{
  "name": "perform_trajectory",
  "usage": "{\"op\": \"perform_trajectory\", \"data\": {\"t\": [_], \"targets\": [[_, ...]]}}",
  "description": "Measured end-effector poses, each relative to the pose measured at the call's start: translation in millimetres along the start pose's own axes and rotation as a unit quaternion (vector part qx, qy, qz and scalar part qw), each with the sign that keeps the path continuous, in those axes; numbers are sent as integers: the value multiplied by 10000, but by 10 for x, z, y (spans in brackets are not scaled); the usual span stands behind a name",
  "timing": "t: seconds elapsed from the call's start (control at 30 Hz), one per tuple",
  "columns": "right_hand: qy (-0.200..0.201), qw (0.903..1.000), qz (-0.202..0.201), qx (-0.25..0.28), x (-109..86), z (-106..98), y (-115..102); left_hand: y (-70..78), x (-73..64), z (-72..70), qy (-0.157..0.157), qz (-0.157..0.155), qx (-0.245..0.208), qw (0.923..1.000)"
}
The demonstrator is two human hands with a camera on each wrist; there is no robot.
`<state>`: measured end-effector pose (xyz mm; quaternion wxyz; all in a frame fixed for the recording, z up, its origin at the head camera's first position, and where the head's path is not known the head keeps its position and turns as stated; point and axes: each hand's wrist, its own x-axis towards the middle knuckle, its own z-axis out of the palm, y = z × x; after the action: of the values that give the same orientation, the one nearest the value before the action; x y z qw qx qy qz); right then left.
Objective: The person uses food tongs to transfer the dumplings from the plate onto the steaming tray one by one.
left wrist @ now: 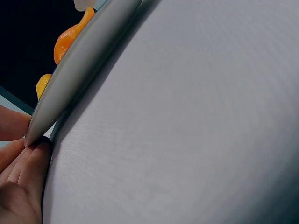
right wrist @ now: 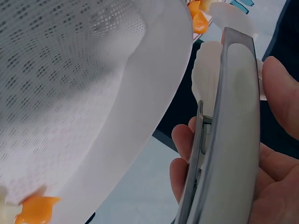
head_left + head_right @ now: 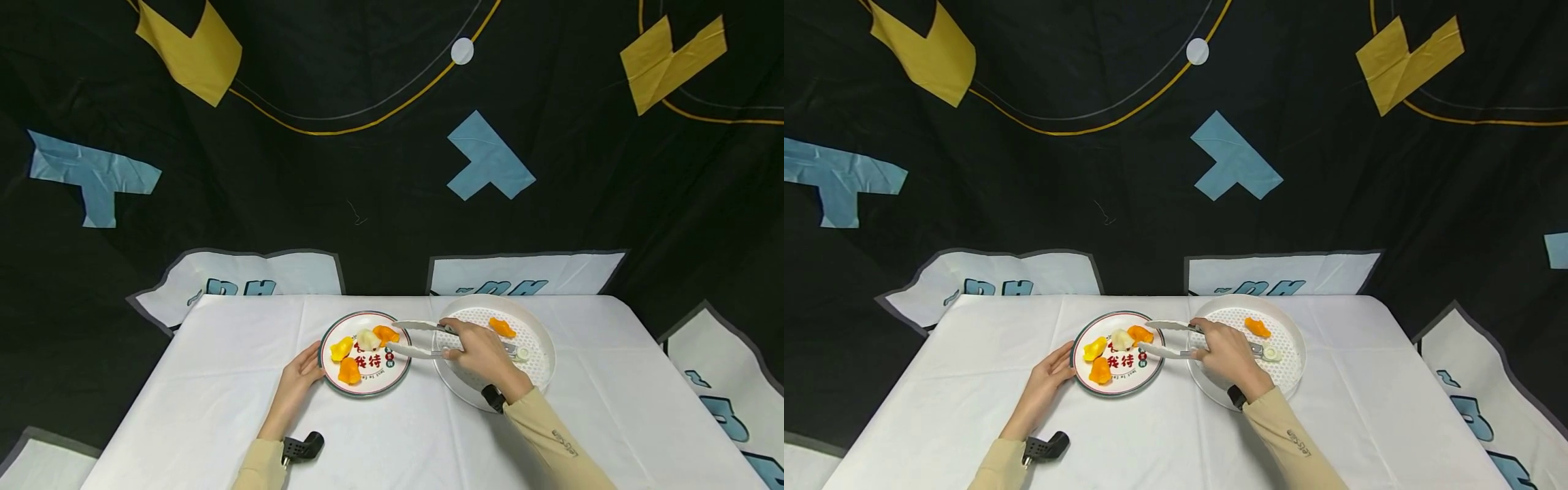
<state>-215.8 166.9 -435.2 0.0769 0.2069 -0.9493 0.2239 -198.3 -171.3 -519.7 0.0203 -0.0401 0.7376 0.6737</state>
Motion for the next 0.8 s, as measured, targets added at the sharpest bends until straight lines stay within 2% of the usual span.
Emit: {"op": "perform_trajectory", "data": {"t": [0.43, 0.8], "targets": [[-313, 9991, 239, -178, 127, 77, -57, 6, 0, -1, -11, -37, 15, 10000], [-506, 9985, 171, -145, 201, 131, -64, -2, 9, 2, 13, -61, 97, 9999]]}}
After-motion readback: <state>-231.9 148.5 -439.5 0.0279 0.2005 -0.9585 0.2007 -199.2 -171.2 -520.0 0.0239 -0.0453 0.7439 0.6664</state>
